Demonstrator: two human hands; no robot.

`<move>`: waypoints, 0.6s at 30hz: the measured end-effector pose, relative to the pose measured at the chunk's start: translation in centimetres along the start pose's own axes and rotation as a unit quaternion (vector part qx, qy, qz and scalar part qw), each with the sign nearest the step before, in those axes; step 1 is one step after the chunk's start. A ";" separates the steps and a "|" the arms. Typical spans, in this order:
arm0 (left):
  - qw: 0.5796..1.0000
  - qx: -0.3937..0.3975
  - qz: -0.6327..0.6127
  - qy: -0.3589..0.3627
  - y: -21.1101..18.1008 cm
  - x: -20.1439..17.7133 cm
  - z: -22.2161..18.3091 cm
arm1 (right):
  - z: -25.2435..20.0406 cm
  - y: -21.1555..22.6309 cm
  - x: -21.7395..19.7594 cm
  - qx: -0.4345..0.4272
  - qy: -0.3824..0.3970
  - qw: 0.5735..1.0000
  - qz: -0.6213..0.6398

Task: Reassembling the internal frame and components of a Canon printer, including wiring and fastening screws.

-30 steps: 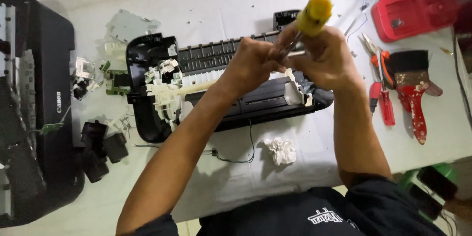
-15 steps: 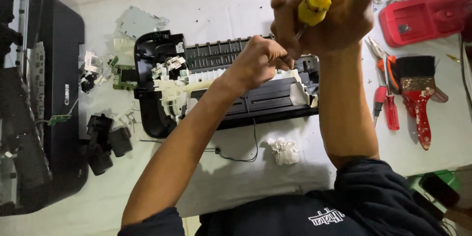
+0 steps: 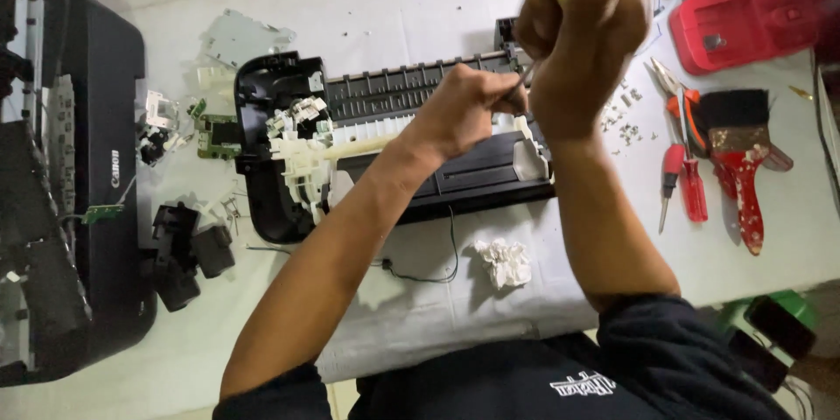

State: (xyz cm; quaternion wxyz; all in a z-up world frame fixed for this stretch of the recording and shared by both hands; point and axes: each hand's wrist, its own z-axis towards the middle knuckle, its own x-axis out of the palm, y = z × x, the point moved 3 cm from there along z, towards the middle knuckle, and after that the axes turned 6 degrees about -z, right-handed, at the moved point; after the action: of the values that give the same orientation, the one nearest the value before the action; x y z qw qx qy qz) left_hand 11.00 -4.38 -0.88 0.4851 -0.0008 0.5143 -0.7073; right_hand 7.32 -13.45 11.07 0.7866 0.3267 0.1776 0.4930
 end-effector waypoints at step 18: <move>0.997 0.011 -0.048 0.063 0.7 1.2 -0.3 | -0.2 3.0 0.2 -0.020 -0.057 0.998 -0.031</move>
State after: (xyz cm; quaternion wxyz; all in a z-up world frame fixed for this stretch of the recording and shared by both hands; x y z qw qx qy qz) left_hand 10.65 -4.96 -2.10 0.4174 0.0248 0.5351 -0.7340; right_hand 5.30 -12.34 13.01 0.8165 0.3332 0.1326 0.4525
